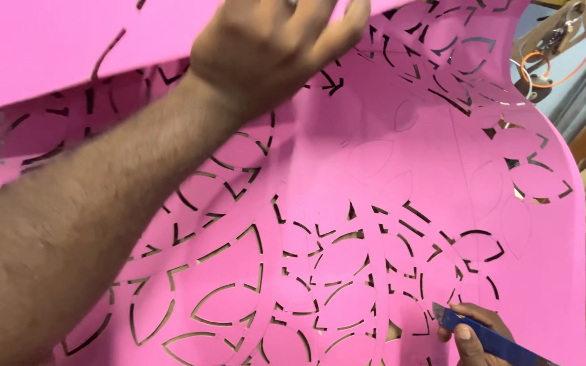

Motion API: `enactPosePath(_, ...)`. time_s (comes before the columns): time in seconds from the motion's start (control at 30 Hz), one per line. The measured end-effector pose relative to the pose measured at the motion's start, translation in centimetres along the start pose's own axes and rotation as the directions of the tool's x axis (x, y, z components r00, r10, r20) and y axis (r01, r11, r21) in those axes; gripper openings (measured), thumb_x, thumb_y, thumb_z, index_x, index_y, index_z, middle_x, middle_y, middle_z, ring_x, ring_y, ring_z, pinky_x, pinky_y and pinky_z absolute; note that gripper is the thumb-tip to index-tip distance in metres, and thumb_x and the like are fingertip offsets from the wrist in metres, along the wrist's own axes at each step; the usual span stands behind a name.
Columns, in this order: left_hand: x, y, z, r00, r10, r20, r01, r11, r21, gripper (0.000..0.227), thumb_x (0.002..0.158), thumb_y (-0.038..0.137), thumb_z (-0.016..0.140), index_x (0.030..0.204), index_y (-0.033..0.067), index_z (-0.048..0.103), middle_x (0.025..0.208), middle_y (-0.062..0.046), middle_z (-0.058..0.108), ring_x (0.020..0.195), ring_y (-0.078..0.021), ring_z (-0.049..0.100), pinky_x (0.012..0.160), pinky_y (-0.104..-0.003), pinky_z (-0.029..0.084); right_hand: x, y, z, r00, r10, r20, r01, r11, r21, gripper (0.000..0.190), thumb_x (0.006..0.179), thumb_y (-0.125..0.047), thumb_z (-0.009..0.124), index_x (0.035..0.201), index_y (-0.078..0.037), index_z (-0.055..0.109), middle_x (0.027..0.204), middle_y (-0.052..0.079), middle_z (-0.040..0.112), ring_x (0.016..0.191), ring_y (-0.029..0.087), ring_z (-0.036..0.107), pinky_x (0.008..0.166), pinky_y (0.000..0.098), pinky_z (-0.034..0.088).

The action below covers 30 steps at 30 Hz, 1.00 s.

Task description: The person uses a cutting tool to follow pre-marked leaf and floral patterns on a pink foam sheet, removing the interior pieces of the design.

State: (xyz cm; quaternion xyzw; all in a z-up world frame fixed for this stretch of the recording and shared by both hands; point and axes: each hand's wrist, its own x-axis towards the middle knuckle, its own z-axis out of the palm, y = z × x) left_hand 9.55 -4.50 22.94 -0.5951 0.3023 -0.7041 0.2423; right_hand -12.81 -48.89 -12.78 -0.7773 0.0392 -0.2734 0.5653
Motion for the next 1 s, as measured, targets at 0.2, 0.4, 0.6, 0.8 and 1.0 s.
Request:
enactPosePath(0.2, -4.7, 5.9, 2.1, 0.976, 0.041, 0.214, -0.028, 0.998, -0.060, 0.056, 0.114, 0.009, 0.056, 0.165, 0.0272, 0.040, 0.167, -0.008, 0.043, 0.151, -0.0331, 0.044, 0.113, -0.059, 0.043, -1.1, -3.9, 1.6, 1.000, -0.009, -0.006, 0.010, 0.995, 0.097, 0.036, 0.096, -0.021, 0.065, 0.119, 0.006, 0.062, 0.083, 0.019, 0.071, 0.078, 0.023, 0.069, 0.072, 0.0358, 0.056)
enactPosePath(0.4, -6.5, 8.4, 2.4, 0.868, 0.153, 0.472, -0.073, 0.980, -0.184, 0.073, 0.104, 0.023, 0.055, 0.168, 0.0379, 0.025, 0.175, -0.001, 0.018, 0.157, -0.0301, 0.019, 0.117, -0.070, 0.004, -1.5, -6.1, 3.7, 1.000, 0.002, 0.022, -0.008, 0.960, 0.281, 0.030, 0.099, -0.010, 0.063, 0.123, 0.007, 0.061, 0.092, 0.019, 0.070, 0.087, 0.023, 0.067, 0.085, 0.0377, 0.053)
enactPosePath(0.6, -7.3, 8.2, 2.8, 0.917, 0.066, 0.393, 0.219, 0.740, -0.636, 0.057, 0.109, 0.047, 0.030, 0.164, 0.0453, 0.017, 0.176, 0.008, 0.011, 0.163, -0.0201, 0.007, 0.124, -0.072, -0.013, -2.7, -6.2, 3.9, 0.995, 0.034, 0.089, -0.052, 0.977, 0.207, 0.033, 0.099, -0.011, 0.058, 0.127, 0.004, 0.054, 0.100, 0.015, 0.069, 0.092, 0.021, 0.066, 0.088, 0.0362, 0.053)
enactPosePath(0.8, -7.3, 8.1, 3.5, 0.816, 0.128, 0.565, -0.025, 0.982, -0.186, 0.056, 0.109, 0.062, 0.022, 0.161, 0.0462, 0.033, 0.175, 0.006, 0.020, 0.161, -0.0192, 0.008, 0.117, -0.064, -0.024, -4.1, -4.3, 5.2, 0.994, -0.007, 0.109, -0.025, 0.956, 0.294, 0.032, 0.102, -0.016, 0.058, 0.125, 0.006, 0.053, 0.098, 0.018, 0.070, 0.094, 0.023, 0.067, 0.091, 0.0396, 0.053)
enactPosePath(1.0, -7.4, 7.9, 4.1, 0.827, 0.084, 0.555, 0.112, 0.944, -0.309, 0.059, 0.106, 0.065, 0.025, 0.159, 0.0416, 0.037, 0.175, 0.004, 0.019, 0.161, -0.0203, 0.006, 0.118, -0.062, -0.025, -3.7, -2.4, 5.1, 0.997, 0.000, 0.078, -0.017, 0.975, 0.223, 0.036, 0.098, -0.021, 0.064, 0.115, 0.010, 0.065, 0.096, 0.023, 0.074, 0.087, 0.025, 0.068, 0.086, 0.0409, 0.054)
